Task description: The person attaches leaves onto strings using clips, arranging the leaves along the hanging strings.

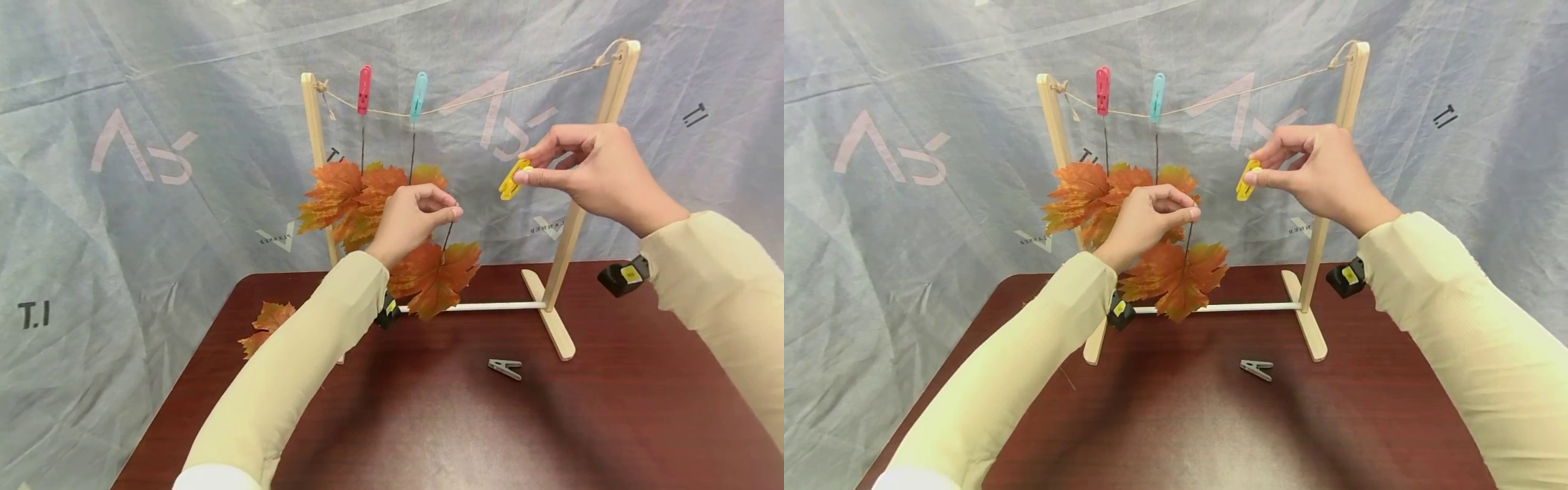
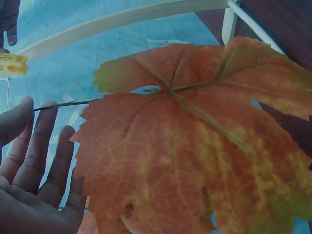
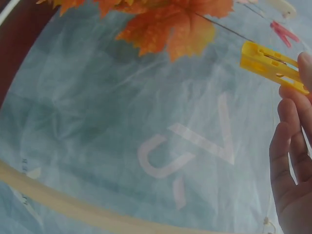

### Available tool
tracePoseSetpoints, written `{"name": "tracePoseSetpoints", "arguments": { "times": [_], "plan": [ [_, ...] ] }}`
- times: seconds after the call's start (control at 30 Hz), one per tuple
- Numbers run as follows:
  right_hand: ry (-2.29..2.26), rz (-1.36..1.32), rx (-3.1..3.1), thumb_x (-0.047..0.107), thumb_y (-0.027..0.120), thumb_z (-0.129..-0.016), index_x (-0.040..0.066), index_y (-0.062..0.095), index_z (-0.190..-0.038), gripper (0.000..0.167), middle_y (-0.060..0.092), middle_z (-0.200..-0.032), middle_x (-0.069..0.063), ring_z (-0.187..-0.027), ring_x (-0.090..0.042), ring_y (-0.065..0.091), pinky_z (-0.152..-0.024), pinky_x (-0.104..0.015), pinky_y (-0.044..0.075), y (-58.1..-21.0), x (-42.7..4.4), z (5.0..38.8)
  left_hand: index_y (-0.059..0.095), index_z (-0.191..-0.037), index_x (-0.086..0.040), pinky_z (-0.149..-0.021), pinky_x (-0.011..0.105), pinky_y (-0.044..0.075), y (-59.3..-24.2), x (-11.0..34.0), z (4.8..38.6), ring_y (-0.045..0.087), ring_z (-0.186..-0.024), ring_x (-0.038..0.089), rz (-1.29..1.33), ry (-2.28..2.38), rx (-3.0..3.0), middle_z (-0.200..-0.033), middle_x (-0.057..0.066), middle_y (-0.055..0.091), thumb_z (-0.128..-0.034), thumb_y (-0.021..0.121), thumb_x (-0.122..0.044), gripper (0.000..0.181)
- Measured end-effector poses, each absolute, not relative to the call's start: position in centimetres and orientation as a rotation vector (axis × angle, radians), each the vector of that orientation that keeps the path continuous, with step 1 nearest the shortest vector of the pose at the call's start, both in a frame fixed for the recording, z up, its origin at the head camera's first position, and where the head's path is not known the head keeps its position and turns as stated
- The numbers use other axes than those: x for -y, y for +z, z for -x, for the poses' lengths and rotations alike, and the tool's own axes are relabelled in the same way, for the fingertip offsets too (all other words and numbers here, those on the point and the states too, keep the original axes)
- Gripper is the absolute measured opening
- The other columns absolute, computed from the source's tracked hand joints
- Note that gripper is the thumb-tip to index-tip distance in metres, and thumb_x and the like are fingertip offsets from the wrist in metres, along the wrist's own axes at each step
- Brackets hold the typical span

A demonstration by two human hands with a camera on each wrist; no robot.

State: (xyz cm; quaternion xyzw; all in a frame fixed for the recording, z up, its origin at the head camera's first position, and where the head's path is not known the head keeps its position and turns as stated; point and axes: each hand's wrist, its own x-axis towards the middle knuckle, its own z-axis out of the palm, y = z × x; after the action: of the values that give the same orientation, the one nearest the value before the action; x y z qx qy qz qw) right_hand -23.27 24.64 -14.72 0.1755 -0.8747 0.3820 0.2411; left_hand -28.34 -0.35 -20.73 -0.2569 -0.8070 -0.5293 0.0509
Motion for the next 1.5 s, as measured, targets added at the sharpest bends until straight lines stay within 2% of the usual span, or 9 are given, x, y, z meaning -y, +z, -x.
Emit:
{"name": "tracePoseSetpoints", "arguments": {
  "times": [0.17, 0.47, 0.8, 1.07, 1.3, 1.5],
  "plan": [
    [1.043, -0.473, 2.392, 0.023, 0.087, -0.084, 0.014, 0.079, -0.096, 0.017, 0.073, -0.086, 0.02, -0.07, -0.002, 0.07, -0.061, -0.017, 0.046, -13.3, -24.7, 24.0, 0.077, -0.097, -0.01, -0.075, 0.029, 0.049, -19.9, -0.5, 28.9, 0.066, -0.086, 0.015, 0.761, -1.59, 2.426, -0.087, 0.0, 0.075, -0.0919, 0.079, -0.021, 0.012],
    [0.992, -0.49, 2.359, 0.022, 0.086, -0.085, 0.015, 0.08, -0.099, 0.017, 0.071, -0.083, 0.021, -0.071, 0.0, 0.066, -0.062, -0.017, 0.043, -10.8, -24.9, 25.3, 0.077, -0.098, -0.01, -0.074, 0.029, 0.049, -18.4, -2.6, 30.2, 0.066, -0.087, 0.014, 0.725, -1.6, 2.378, -0.086, 0.001, 0.076, -0.0919, 0.079, -0.022, 0.013],
    [1.03, -0.56, 2.297, 0.021, 0.083, -0.087, 0.013, 0.08, -0.1, 0.016, 0.07, -0.08, 0.02, -0.078, -0.001, 0.065, -0.068, -0.017, 0.043, -8.8, -23.7, 26.8, 0.076, -0.099, -0.014, -0.066, 0.027, 0.048, -17.0, -4.5, 31.8, 0.065, -0.078, 0.014, 0.562, -1.552, 2.301, -0.085, -0.002, 0.075, -0.0945, 0.076, -0.028, 0.015],
    [1.07, -0.5, 2.253, 0.022, 0.085, -0.085, 0.016, 0.081, -0.097, 0.014, 0.07, -0.078, 0.022, -0.078, 0.002, 0.064, -0.063, -0.019, 0.036, -7.8, -23.8, 28.1, 0.076, -0.102, -0.018, -0.07, 0.023, 0.05, -15.8, -6.0, 32.4, 0.066, -0.088, 0.009, 0.44, -1.478, 2.31, -0.09, -0.005, 0.075, -0.0962, 0.073, -0.031, 0.015],
    [1.096, -0.459, 2.218, 0.021, 0.083, -0.088, 0.015, 0.08, -0.101, 0.015, 0.068, -0.081, 0.021, -0.08, 0.002, 0.063, -0.073, -0.017, 0.042, -8.3, -24.0, 28.6, 0.074, -0.104, -0.025, -0.071, 0.024, 0.05, -15.4, -6.9, 32.8, 0.065, -0.084, 0.006, 0.334, -1.425, 2.396, -0.089, -0.012, 0.072, -0.0964, 0.072, -0.037, 0.014],
    [1.095, -0.497, 2.209, 0.019, 0.082, -0.088, 0.013, 0.08, -0.102, 0.016, 0.068, -0.083, 0.019, -0.082, 0.0, 0.062, -0.075, -0.018, 0.042, -7.7, -22.8, 29.0, 0.073, -0.105, -0.027, -0.069, 0.025, 0.05, -15.0, -6.9, 32.6, 0.065, -0.081, 0.007, 0.282, -1.375, 2.418, -0.09, -0.012, 0.071, -0.0974, 0.07, -0.04, 0.015]
  ]
}}
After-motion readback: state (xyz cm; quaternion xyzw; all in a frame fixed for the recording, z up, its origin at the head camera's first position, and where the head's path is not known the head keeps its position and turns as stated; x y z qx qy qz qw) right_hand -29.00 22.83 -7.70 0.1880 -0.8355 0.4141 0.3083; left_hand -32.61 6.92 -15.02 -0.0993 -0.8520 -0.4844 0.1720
